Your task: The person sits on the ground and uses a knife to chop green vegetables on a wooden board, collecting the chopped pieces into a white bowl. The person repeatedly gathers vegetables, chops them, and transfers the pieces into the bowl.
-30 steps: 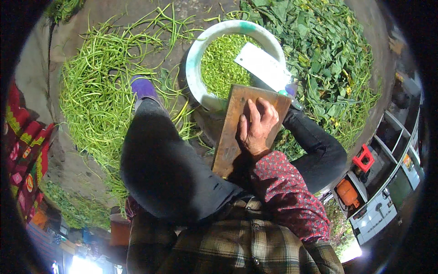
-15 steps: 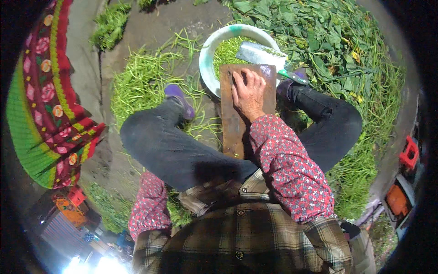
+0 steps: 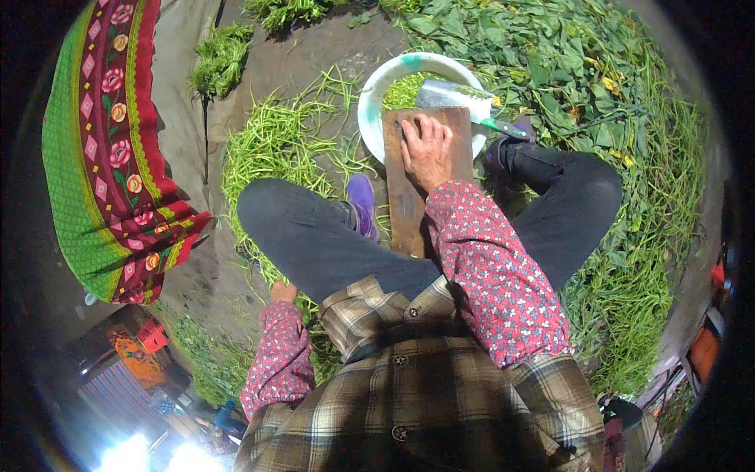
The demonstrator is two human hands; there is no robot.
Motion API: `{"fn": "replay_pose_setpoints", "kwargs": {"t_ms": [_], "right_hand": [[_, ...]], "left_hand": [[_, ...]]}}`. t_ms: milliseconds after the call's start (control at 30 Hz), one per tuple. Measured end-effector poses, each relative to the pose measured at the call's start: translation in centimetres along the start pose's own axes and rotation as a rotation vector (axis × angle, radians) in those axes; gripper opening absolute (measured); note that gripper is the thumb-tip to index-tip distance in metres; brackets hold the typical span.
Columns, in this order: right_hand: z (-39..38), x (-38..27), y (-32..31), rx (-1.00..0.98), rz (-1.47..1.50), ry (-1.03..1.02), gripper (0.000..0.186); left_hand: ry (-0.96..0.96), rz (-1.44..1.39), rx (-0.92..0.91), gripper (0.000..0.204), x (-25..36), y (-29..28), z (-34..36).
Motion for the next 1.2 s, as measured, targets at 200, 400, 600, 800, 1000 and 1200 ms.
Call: {"fn": "replay_pose_setpoints", "kwargs": {"t_ms": [200, 400, 600, 800, 1000, 1200], "right_hand": [[0.1, 0.4, 0.0, 0.014, -0.012, 0.007, 0.040], [0.1, -0.3, 0.0, 0.023, -0.009, -0.019, 0.040], [0.1, 0.5, 0.0, -0.003, -0.010, 0.003, 0.040], [0.2, 0.3, 0.0, 0.016, 0.001, -0.010, 0.041], [0.4, 0.4, 0.2, -0.005, 0.008, 0.005, 0.041], [1.0, 0.2, -0.4, -0.045, -0.062, -0.009, 0.037]], "left_hand": [[-0.109, 0.034, 0.026, 0.052, -1.4, -3.1, 0.3], [-0.026, 0.065, 0.071, 0.050, -1.4, -1.5, 0.5], [0.117, -0.061, 0.134, 0.045, 0.6, -1.5, 0.3], [-0.032, -0.063, 0.121, 0.049, -2.1, -0.8, 2.2], [0.009, -0.146, 0.118, 0.050, -2.3, -3.5, 4.5], [-0.110, -0.350, -0.046, 0.041, 0.9, -2.8, 7.9]]}}
Point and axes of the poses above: each hand's wrist, its own z-axis towards the middle knuckle, its own y-axis out of the palm, x = y × z, the point moved 7 cm from there along z, towards the middle knuckle, and after that the axes turned 2 degrees about -y, right-handed, at the moved point
